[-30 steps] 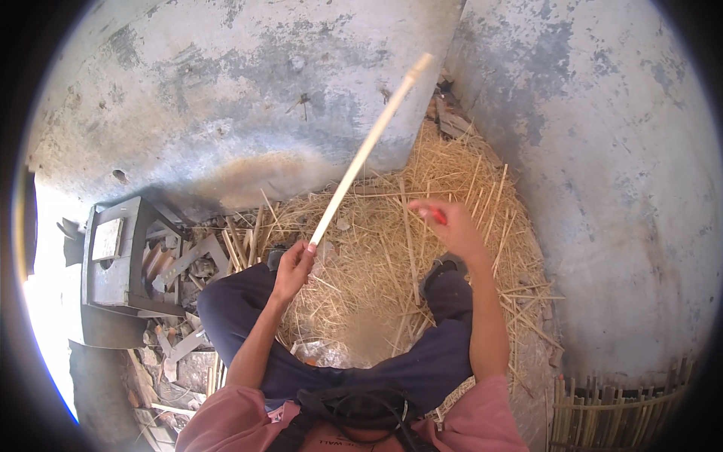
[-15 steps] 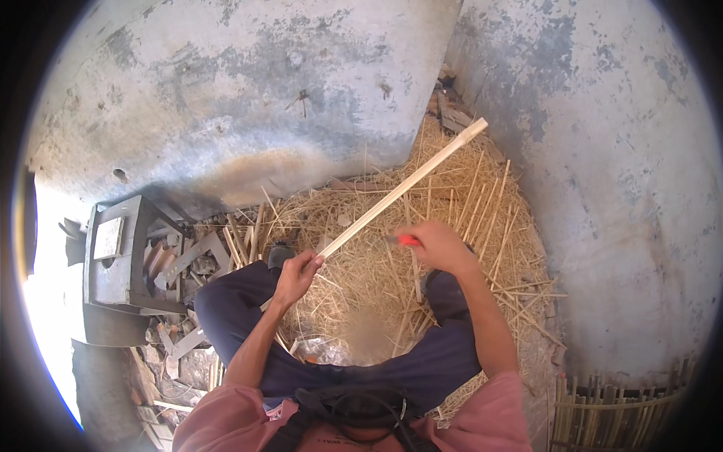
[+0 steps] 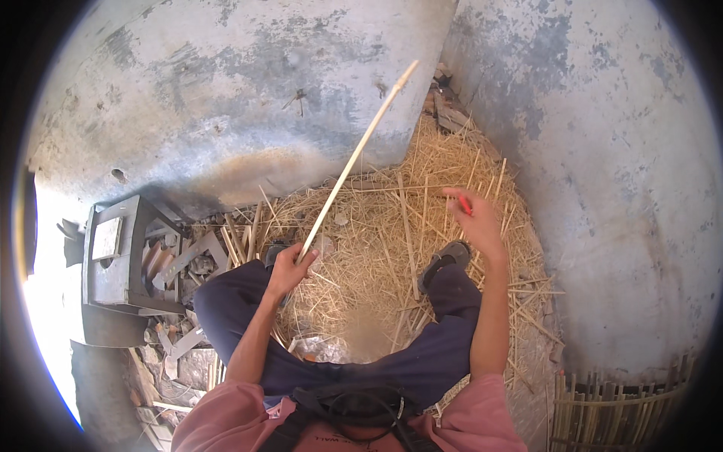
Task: The person strips thin layers of wood from a piece of lumber using a small blade held in their hand, pulling the tool along the length of the wood while seated on a floor covered in straw.
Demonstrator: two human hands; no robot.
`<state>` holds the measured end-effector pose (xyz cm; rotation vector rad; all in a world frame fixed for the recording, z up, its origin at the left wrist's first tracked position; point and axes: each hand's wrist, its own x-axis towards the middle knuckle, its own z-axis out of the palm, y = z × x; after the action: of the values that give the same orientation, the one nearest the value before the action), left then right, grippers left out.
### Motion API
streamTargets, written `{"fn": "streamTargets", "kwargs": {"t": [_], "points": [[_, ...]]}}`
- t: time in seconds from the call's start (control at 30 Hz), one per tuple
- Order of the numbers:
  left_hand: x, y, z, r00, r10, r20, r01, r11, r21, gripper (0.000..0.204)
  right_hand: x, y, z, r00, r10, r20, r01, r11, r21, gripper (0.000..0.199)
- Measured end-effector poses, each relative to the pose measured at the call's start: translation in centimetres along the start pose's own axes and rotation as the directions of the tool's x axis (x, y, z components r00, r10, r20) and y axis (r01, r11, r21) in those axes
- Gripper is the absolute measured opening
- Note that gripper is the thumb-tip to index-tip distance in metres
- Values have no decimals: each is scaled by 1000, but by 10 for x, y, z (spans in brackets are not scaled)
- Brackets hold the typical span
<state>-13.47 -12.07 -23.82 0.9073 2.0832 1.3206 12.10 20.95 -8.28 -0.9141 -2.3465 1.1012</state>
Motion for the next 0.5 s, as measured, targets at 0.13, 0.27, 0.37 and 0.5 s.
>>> {"fn": "streamTargets", "kwargs": {"t": [0.13, 0.27, 0.37, 0.5], "points": [[-1, 0, 0, 996, -88, -13, 86, 991, -103, 32, -15, -32, 31, 946, 105, 306, -172, 965, 200, 47], [-2, -4, 1, 995, -74, -62, 69, 994, -83, 34, -19, -42, 49, 971, -24, 240, 31, 999, -26, 43], [-3, 10, 1, 998, -25, -57, 21, 998, -55, 33, -11, -30, 50, 988, -120, -101, 80, 941, -330, 40], [-7, 26, 2, 998, 33, 53, -28, 995, -99, 31, 0, -29, 43, 836, -325, -442, 179, 923, -341, 41]]}}
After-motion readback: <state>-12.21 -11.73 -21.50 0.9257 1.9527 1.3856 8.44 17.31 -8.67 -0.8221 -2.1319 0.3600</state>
